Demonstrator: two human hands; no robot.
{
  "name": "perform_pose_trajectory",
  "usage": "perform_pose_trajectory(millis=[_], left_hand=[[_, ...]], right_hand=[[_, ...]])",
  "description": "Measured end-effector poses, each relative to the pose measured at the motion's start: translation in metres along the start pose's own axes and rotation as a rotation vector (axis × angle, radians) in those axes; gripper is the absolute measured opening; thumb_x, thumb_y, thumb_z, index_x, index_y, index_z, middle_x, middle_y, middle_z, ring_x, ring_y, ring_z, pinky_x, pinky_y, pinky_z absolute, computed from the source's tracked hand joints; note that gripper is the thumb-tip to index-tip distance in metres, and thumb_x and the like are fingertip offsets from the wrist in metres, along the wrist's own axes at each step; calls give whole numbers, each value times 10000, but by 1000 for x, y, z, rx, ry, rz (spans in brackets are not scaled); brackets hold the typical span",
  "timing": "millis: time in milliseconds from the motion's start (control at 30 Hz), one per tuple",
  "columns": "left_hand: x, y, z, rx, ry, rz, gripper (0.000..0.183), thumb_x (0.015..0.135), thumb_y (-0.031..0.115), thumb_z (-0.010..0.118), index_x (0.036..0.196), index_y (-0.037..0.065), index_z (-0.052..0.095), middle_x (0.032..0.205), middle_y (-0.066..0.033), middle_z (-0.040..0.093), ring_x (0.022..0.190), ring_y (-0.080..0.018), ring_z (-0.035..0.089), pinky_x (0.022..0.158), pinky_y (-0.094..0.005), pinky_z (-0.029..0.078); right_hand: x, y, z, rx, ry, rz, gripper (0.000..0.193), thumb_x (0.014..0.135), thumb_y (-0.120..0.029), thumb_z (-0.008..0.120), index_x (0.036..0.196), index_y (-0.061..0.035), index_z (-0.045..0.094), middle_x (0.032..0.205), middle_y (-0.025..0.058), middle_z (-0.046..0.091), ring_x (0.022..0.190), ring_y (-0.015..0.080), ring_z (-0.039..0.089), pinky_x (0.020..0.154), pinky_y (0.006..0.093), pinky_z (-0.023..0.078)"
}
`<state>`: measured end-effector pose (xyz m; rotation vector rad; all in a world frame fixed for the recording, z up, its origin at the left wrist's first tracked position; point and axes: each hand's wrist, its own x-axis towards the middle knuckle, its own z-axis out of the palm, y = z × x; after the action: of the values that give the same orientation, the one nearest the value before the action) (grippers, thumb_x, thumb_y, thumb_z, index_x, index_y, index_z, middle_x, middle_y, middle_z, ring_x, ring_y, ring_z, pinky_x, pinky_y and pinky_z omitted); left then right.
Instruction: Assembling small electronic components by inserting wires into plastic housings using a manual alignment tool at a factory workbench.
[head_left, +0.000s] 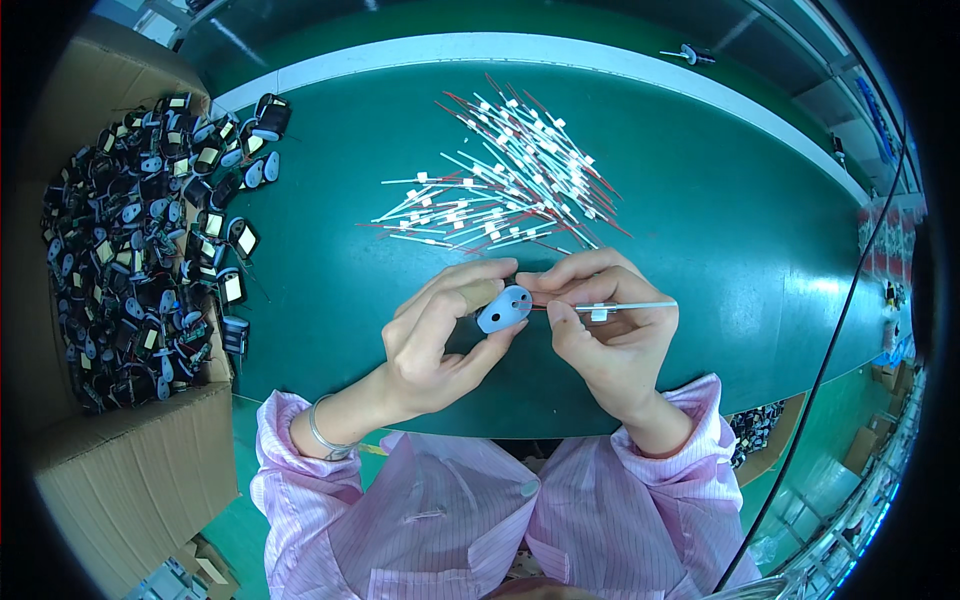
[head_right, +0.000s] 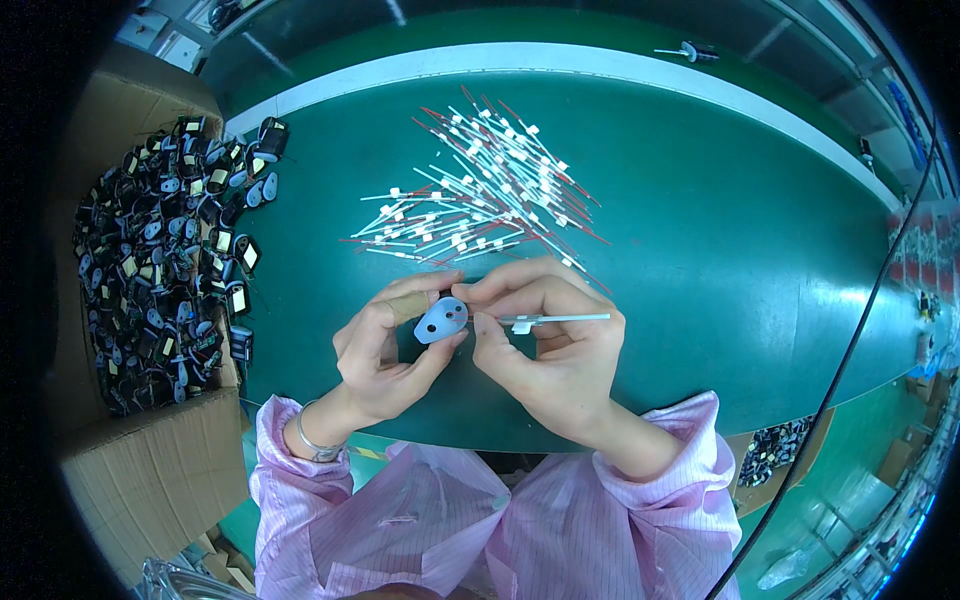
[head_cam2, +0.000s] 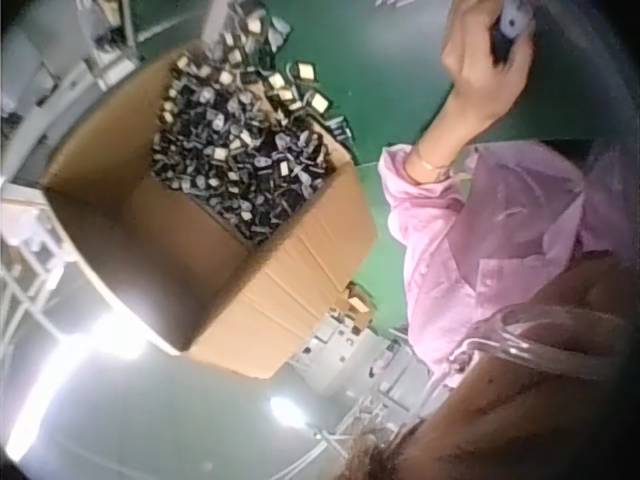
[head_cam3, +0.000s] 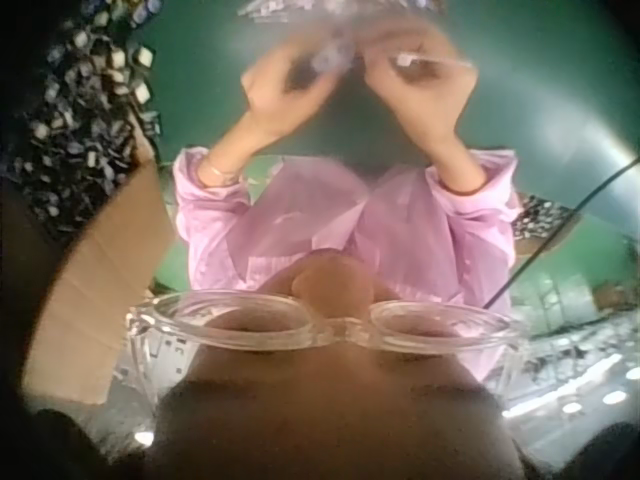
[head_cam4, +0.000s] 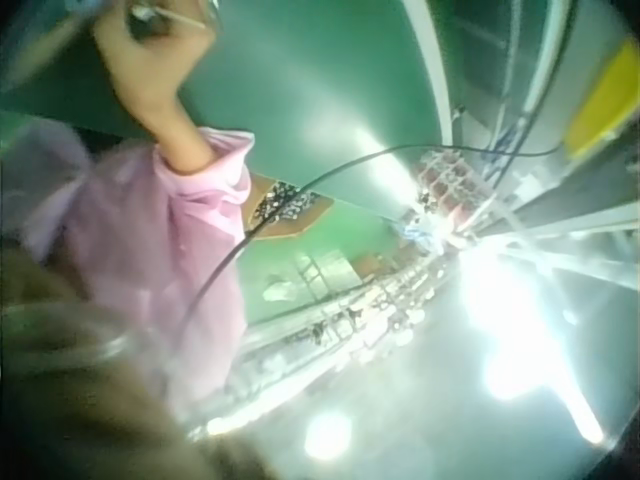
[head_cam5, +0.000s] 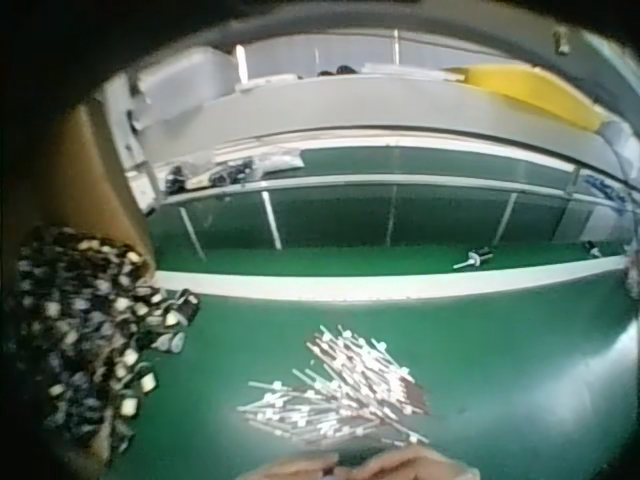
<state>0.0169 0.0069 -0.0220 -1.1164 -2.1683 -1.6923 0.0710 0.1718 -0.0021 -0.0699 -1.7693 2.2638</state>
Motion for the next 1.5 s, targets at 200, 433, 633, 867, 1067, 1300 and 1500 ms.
perform_pose_trajectory(millis=[200,433,633,867,1067,1300,1500], left_hand=[[1,-2,-2,1,-25,57,370,684,-57,784,992,-71,579,1050,-271,649,944,-362,679,804,-397,557],[3,-2,-7,0,-84,67,371,723,-87,739,1038,-62,545,1114,-289,627,1037,-395,643,877,-453,530],[5,-3,-7,33,-85,144,363,717,-77,749,1021,-65,552,1116,-292,625,1037,-410,639,881,-475,530],[7,-3,-4,19,-44,136,347,669,-58,793,940,-67,577,1077,-273,639,971,-387,668,823,-431,553],[7,-4,-5,13,-66,120,352,664,-60,789,946,-72,578,1079,-271,639,976,-390,665,833,-439,548],[8,-4,-5,32,-90,134,353,661,-67,784,951,-67,583,1077,-271,641,970,-389,665,824,-432,550],[9,-2,-5,61,-104,142,360,656,-75,781,957,-65,584,1071,-270,642,963,-388,665,814,-424,552]], right_hand=[[2,-1,-3,-14,-22,-29,134,734,179,636,818,76,619,997,159,604,923,249,682,781,294,552],[4,-6,-3,-169,-78,-175,133,718,150,667,809,63,624,944,154,629,879,233,690,728,279,561],[3,-5,-3,-255,-60,-225,146,695,112,702,792,39,622,905,150,652,852,233,698,700,285,563],[0,-7,-1,-339,-70,-285,152,683,92,714,789,28,625,897,145,656,823,233,702,677,290,566],[4,-7,-1,-500,-99,-429,161,666,68,729,788,26,632,905,130,665,744,212,691,611,271,549],[5,-8,-3,-533,-112,-442,165,656,62,729,780,22,627,889,123,663,693,208,675,570,267,538],[3,-6,-2,-581,-106,-497,173,662,60,721,794,25,615,891,126,649,683,219,669,556,273,535]])
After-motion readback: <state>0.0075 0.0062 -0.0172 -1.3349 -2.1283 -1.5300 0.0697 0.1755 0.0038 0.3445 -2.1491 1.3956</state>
